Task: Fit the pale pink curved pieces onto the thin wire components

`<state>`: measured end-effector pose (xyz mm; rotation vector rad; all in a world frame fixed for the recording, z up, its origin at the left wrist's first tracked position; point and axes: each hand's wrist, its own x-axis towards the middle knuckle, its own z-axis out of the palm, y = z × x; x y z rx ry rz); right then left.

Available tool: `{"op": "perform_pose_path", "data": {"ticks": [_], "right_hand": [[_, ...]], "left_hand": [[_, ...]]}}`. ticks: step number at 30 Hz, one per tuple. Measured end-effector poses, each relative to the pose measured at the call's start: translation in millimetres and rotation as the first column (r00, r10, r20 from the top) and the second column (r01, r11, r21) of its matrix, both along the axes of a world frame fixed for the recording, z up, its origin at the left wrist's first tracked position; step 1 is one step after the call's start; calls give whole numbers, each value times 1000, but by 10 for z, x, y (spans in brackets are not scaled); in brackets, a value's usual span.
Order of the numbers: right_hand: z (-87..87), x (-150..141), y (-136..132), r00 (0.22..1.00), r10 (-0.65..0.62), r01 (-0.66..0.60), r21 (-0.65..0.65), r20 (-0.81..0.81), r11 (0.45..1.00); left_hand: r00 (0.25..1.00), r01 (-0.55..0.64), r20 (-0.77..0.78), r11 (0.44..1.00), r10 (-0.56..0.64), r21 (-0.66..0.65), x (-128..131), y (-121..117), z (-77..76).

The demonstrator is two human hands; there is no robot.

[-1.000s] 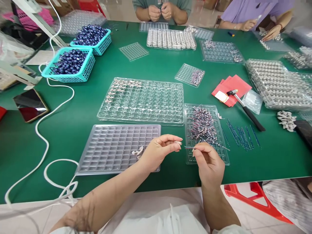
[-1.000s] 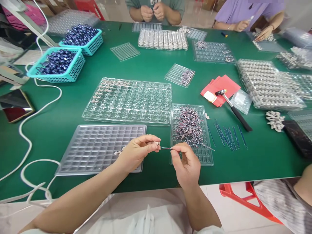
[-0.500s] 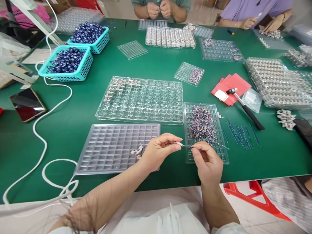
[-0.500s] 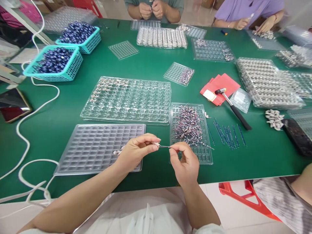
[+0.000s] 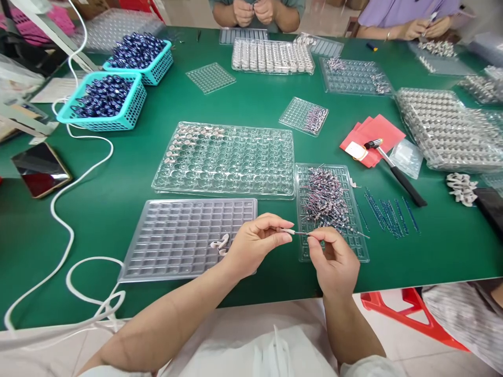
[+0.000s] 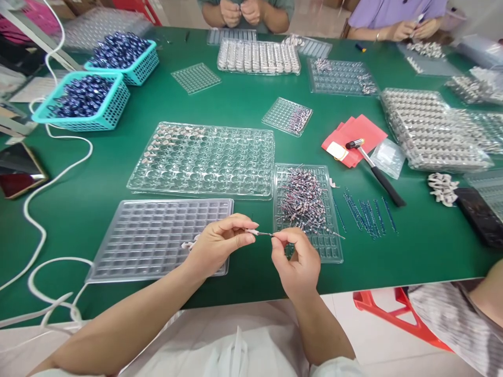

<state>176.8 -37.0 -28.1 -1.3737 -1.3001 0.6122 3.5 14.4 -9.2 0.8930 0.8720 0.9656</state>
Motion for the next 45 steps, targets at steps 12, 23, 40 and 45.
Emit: {"op": "perform_pose_path", "data": {"ticks": [12,23,40,45], "right_hand": [[-1,-2,6,987,21,-40,116,160,992],[73,-16,33,956,63,-90,81,288,993],[69,7,36,949,141,-147,-2,281,989],[74,15,34,945,136,-142,-4,296,990]], "left_hand": [[998,-27,-53,1000,27,8,24,3,17],[990,25,-144,995,-11,96,-2,-37,-45],[941,75,-336,955,26,286,-44,-23,-39],[938,76,-346,957,26,279,-43,-17,-45]]}}
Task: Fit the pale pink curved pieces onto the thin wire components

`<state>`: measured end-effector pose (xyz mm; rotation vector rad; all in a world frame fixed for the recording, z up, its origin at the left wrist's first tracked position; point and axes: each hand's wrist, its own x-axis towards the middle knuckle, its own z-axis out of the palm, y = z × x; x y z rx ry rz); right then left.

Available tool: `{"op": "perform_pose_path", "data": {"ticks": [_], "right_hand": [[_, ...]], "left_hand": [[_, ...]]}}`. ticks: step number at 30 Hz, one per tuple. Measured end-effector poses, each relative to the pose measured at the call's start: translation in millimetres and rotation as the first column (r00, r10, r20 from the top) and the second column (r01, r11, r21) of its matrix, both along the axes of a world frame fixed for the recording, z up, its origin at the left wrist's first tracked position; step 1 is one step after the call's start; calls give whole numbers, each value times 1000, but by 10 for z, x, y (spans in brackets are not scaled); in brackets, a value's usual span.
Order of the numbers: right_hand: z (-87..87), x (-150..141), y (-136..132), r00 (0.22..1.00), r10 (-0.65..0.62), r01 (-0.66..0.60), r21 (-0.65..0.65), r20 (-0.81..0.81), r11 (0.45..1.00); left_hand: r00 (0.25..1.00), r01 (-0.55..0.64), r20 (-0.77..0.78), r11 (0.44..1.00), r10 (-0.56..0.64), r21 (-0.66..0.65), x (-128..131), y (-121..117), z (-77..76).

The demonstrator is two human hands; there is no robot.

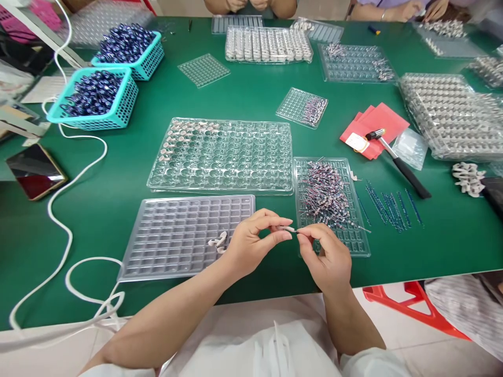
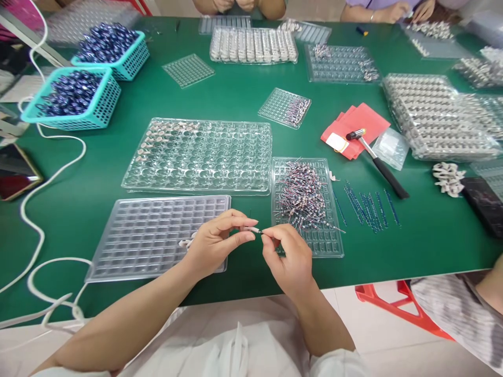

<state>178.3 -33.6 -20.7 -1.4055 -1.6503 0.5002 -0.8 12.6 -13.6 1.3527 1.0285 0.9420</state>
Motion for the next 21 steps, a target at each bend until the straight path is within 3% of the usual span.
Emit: {"op": "perform_pose_path", "data": {"ticks": [7,15,21], "right_hand": [[6,-12,-7,999,-35,34,-29,-32,999],[-28,4,-2,999,16,-18,-54,-27,998],[-22,6,5,996,48,-49,-19,-79,999]], "left_hand": [[1000,-5,-16,1000,5,-5,-6,-4,6],[999,28,-34,999,-27,35,4,-7,-8],[998,60,-21,998,-61,-22,-1,-8,-41]]}}
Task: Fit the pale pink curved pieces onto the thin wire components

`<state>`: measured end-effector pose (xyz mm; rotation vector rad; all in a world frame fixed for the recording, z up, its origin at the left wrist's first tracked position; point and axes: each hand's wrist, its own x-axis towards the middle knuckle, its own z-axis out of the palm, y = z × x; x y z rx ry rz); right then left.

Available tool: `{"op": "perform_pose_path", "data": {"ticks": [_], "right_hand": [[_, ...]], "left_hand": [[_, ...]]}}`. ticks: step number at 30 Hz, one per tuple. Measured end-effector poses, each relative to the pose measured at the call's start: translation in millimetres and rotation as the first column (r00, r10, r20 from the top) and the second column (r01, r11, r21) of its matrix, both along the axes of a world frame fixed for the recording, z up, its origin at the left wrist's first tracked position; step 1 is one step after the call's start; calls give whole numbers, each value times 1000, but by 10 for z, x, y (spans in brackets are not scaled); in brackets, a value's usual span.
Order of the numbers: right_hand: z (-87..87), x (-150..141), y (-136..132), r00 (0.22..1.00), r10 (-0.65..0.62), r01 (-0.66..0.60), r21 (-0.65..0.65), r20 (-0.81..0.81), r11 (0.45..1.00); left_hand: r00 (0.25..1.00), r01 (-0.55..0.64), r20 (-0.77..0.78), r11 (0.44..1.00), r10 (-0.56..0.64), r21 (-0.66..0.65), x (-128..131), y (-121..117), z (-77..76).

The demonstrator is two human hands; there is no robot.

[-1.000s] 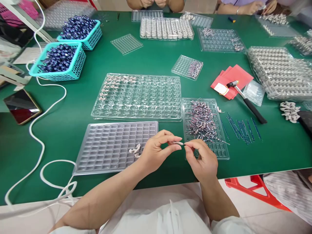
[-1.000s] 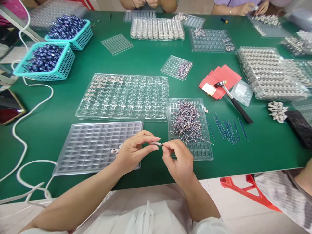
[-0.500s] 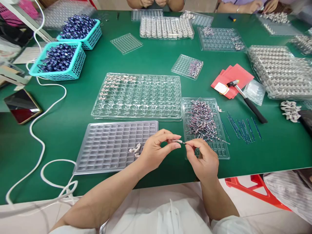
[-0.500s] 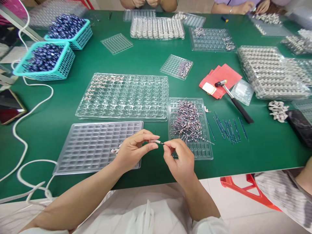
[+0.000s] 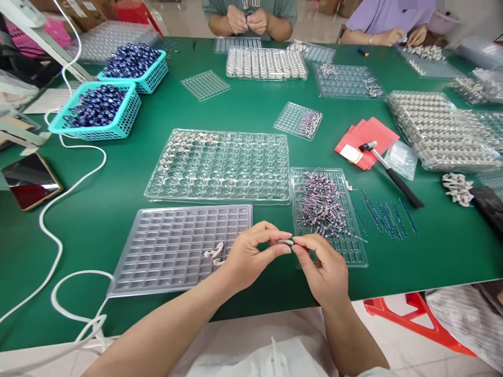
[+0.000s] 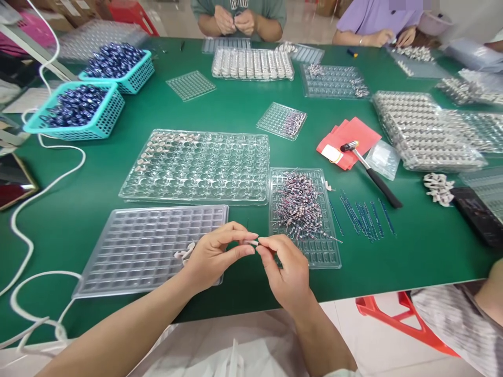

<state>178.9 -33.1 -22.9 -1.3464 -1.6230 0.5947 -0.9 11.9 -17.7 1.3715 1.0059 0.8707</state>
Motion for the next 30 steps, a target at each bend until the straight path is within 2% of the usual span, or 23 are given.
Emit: {"op": "perform_pose_path", "data": {"ticks": [5,12,18,25,30], "right_hand": [[-1,-6,-7,999,-21,21,3,-27,1000],[-12,14,-13,996,-27,29,18,-83,999],[-10,37,-24,986,18,-31,-75,-166,997],[-25,50,-26,985,47,-57,-56,-166,997],[6,45,-45,983,62,-71,-47,-171,996]], "left_hand": [[999,34,18,998,-33,-53,0,-12,22],[988,151,51,988,-149,-38,-30,-26,57],[995,71,68,995,-66,-75,-24,-2,111],[996,84,-17,991,-83,99,-32,-6,151],[997,77,-51,954,-65,289,-27,-24,151]]}}
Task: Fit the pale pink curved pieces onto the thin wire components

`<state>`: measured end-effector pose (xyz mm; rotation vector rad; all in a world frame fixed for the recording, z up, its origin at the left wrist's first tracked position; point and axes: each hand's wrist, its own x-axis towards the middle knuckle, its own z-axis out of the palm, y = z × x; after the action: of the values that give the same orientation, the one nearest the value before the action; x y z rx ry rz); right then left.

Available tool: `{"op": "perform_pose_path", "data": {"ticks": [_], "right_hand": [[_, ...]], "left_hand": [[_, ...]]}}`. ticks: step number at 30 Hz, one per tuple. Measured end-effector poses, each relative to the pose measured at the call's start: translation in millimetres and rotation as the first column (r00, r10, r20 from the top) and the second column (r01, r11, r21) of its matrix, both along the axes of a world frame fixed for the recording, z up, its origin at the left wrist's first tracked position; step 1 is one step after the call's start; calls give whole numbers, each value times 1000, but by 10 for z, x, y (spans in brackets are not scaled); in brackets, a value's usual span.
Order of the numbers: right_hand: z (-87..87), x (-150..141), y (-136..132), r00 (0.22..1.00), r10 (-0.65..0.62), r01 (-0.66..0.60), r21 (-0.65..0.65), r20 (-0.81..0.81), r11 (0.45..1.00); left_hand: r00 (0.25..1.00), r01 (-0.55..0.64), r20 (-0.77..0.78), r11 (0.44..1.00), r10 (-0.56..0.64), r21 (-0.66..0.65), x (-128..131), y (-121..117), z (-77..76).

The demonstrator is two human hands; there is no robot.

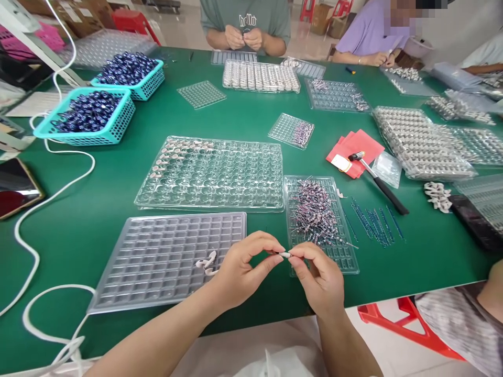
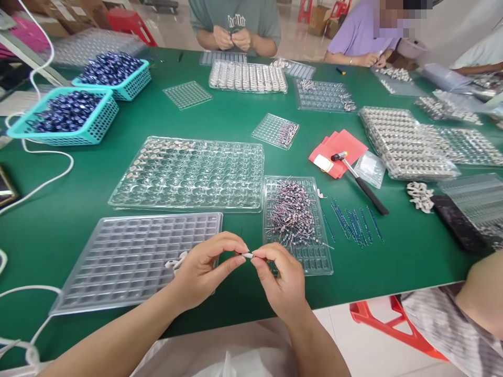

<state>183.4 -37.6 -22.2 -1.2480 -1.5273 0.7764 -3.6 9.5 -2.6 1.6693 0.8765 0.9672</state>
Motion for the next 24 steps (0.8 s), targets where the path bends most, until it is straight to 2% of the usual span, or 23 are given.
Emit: {"op": "perform_pose_path", "data": {"ticks": [3,6,12,17,24], "right_hand": [[12,-6,8,1000,9,-8,10,-13,1000],[-5,-4,16,999,25,-23,51,-29,998],[-61,-4,1,999,45,-43,143,-14,989],[-38,-11,7,999,46,-47,190,10,981],[-17,-19,16,990,12,-49,270,138,961]], "left_hand": [[1000,-14,22,995,12,99,9,-5,-16],[999,-20,30,990,16,136,15,-9,-25],[999,-27,43,991,22,129,28,-23,12],[999,-27,45,995,23,98,38,-23,21],[999,-40,28,997,39,69,32,-24,5]]}}
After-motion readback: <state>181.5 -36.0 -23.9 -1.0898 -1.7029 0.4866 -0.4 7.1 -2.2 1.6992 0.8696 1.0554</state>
